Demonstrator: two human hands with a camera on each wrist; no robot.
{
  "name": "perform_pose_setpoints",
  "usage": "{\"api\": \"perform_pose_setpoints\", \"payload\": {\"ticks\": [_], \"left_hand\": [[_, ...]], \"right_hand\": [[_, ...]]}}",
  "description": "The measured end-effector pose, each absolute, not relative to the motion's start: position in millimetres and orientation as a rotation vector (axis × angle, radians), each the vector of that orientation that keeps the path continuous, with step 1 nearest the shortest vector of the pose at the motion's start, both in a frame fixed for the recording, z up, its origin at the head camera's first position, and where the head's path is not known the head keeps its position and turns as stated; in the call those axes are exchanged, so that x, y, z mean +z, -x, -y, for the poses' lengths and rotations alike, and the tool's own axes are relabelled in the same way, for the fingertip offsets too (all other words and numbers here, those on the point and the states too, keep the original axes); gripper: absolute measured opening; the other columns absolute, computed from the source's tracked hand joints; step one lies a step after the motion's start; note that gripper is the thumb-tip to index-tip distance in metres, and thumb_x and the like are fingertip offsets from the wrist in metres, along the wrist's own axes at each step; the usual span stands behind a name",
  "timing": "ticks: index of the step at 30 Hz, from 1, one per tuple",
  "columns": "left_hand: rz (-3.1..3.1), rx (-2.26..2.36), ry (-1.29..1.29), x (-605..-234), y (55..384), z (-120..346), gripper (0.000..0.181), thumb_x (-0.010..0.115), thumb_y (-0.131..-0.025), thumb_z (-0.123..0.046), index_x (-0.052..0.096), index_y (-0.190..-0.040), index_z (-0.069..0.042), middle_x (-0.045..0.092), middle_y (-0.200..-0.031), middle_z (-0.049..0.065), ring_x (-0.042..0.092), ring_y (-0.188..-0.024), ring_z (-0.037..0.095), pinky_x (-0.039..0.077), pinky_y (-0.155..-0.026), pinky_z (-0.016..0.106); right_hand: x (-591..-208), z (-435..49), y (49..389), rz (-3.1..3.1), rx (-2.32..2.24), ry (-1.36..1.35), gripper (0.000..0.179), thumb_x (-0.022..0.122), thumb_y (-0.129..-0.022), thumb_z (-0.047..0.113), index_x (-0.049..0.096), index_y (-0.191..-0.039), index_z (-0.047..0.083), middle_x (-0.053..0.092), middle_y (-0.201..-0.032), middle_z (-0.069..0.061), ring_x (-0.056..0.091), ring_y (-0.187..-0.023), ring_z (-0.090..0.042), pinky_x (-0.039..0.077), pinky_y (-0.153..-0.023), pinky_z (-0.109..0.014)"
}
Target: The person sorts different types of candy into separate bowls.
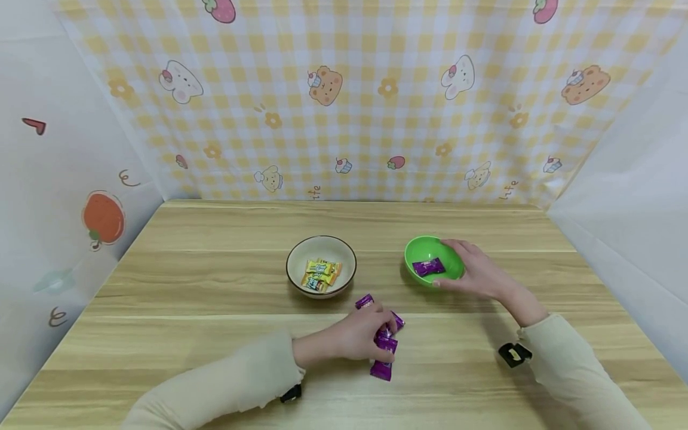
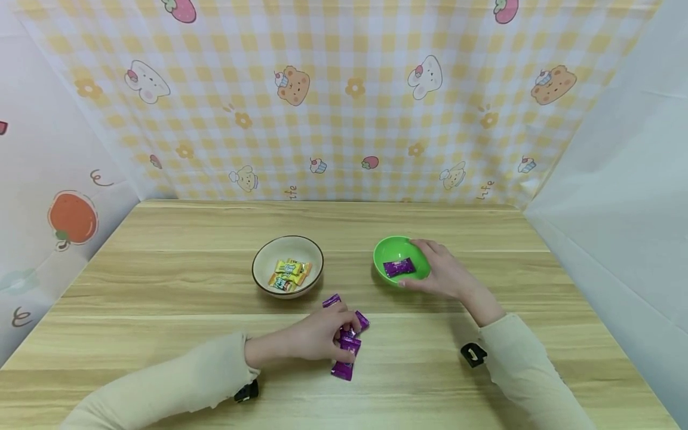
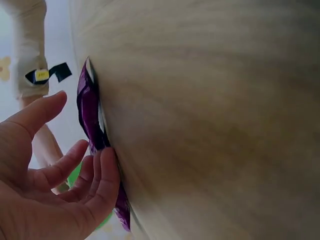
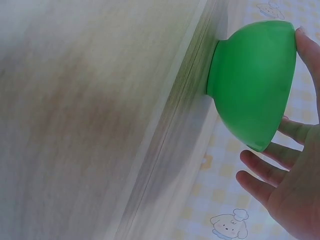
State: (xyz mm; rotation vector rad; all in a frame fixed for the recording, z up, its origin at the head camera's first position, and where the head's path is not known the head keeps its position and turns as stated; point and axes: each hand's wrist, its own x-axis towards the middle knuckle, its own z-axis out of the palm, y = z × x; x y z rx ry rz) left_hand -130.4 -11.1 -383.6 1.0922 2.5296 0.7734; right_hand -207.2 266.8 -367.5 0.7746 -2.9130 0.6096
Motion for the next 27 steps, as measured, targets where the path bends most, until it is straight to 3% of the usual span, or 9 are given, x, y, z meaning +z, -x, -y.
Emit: {"api": "perform_pose_setpoints", "payload": {"ticks": [7,11,18,27], "left_hand": [[-2.571,0.483,-1.403,-383.4,120.9,10.8,0.031,0.072,-0.071,-0.036,0.058,-0.091,-0.016,0.039,-0.086,-0.007,0.041,-0.077,0.004,0.035,-0.068,0.014],[-2.567,0.404,-1.458,-382.3,119.1,10.5,0.031,0.072,-0.071,-0.036,0.053,-0.087,-0.017,0.038,-0.083,-0.008,0.04,-0.076,0.005,0.034,-0.066,0.015],[-2.455,0.625,-1.392,-385.2,121.2,11.0,0.031,0.072,-0.073,-0.02,0.047,-0.089,-0.017,0.044,-0.075,-0.012,0.043,-0.066,0.002,0.034,-0.057,0.012],[-2.266,1.011,-1.135,-384.2,128.8,14.5,0.025,0.07,-0.076,-0.019,0.059,-0.099,-0.018,0.046,-0.067,-0.008,0.041,-0.059,0.001,0.037,-0.052,0.015]], "right_hand": [[-367.5,-266.9,207.2,2.916,0.605,-0.772,0.091,0.07,-0.066,0.051,0.034,-0.132,0.0,0.039,-0.126,-0.025,0.037,-0.113,-0.04,0.033,-0.086,-0.055],[-367.1,-266.7,206.8,2.92,0.608,-0.771,0.09,0.07,-0.066,0.051,0.034,-0.132,0.0,0.038,-0.126,-0.025,0.036,-0.113,-0.04,0.033,-0.087,-0.054],[-367.0,-266.6,206.5,2.926,0.606,-0.766,0.09,0.07,-0.067,0.051,0.034,-0.132,0.001,0.038,-0.126,-0.025,0.036,-0.113,-0.041,0.033,-0.086,-0.055],[-367.6,-266.8,207.3,2.911,0.6,-0.784,0.09,0.071,-0.066,0.05,0.034,-0.131,0.0,0.039,-0.125,-0.025,0.037,-0.112,-0.041,0.033,-0.086,-0.055]]}}
